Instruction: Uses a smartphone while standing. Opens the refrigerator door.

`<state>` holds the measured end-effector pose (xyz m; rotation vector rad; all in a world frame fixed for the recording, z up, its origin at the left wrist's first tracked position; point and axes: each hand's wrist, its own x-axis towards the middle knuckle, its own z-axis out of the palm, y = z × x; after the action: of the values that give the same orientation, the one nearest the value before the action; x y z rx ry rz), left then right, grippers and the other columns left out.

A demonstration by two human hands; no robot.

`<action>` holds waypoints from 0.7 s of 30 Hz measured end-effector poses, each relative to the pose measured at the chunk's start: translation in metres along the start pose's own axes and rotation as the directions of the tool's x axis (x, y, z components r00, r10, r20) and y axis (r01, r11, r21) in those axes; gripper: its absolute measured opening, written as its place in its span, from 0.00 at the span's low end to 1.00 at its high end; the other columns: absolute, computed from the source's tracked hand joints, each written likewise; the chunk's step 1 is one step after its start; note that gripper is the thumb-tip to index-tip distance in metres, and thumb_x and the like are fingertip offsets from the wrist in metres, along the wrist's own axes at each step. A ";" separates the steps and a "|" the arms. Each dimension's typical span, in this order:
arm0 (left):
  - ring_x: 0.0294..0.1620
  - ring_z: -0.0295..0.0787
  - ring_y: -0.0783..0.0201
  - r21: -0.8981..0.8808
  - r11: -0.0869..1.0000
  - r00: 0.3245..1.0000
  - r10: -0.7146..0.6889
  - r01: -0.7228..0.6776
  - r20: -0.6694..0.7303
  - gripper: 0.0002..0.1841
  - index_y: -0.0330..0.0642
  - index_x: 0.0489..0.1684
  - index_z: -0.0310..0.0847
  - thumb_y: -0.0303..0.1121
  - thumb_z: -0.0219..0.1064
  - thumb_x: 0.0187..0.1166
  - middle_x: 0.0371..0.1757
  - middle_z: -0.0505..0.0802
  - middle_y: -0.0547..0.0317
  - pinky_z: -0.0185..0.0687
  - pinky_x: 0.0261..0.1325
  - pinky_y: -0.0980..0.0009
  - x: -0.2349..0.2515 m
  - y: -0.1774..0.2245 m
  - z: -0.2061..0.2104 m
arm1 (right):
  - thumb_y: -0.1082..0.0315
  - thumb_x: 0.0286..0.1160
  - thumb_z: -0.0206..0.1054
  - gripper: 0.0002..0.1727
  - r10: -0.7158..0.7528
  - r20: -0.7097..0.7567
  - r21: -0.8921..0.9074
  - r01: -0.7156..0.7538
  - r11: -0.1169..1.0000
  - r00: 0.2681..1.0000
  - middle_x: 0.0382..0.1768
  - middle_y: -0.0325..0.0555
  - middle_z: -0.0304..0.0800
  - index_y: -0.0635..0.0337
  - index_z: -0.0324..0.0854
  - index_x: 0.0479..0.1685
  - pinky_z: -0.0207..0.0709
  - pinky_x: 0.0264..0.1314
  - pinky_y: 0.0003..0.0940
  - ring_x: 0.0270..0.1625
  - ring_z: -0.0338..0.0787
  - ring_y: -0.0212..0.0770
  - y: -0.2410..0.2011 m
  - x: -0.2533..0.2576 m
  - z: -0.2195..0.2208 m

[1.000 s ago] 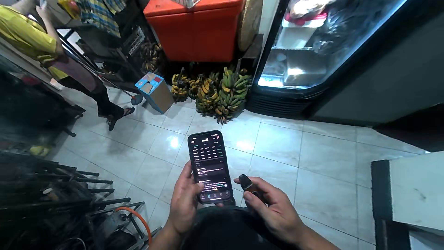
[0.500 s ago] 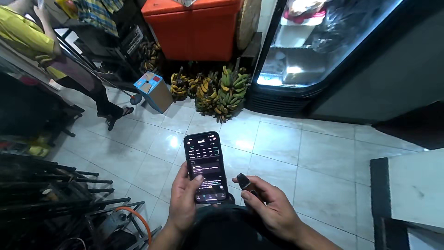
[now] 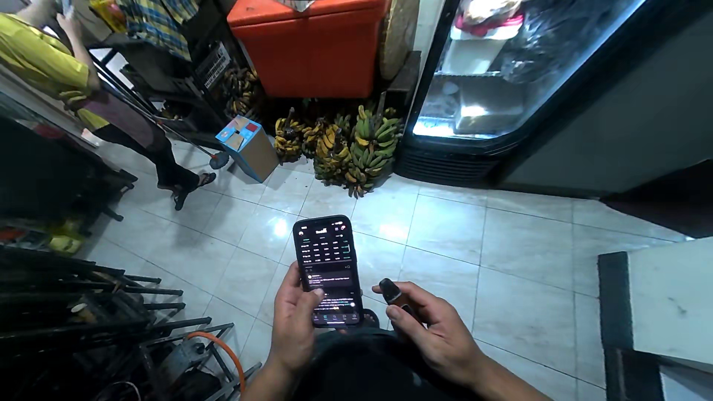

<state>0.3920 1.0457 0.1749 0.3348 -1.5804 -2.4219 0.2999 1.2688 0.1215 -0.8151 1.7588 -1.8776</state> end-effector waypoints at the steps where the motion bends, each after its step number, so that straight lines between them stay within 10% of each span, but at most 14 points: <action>1: 0.52 0.94 0.41 0.002 1.000 1.000 -0.001 0.001 -0.005 0.24 0.43 0.82 0.63 0.28 0.49 0.87 0.60 0.88 0.32 0.95 0.37 0.50 0.000 0.000 0.000 | 0.53 0.89 0.62 0.19 0.001 0.000 -0.003 -0.001 1.000 1.000 0.26 0.37 0.82 0.48 0.83 0.70 0.77 0.22 0.29 0.21 0.78 0.32 0.000 0.000 0.000; 21: 0.52 0.94 0.42 -0.010 0.999 0.999 -0.044 0.043 -0.032 0.25 0.43 0.80 0.65 0.27 0.45 0.83 0.59 0.89 0.33 0.94 0.34 0.52 0.003 -0.001 0.002 | 0.53 0.89 0.62 0.18 0.018 0.012 -0.006 -0.018 1.000 1.000 0.27 0.37 0.84 0.46 0.83 0.70 0.79 0.23 0.28 0.22 0.80 0.32 0.002 0.002 -0.003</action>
<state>0.3884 1.0472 0.1750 0.4089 -1.5632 -2.4428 0.2968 1.2693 0.1200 -0.8085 1.7593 -1.8528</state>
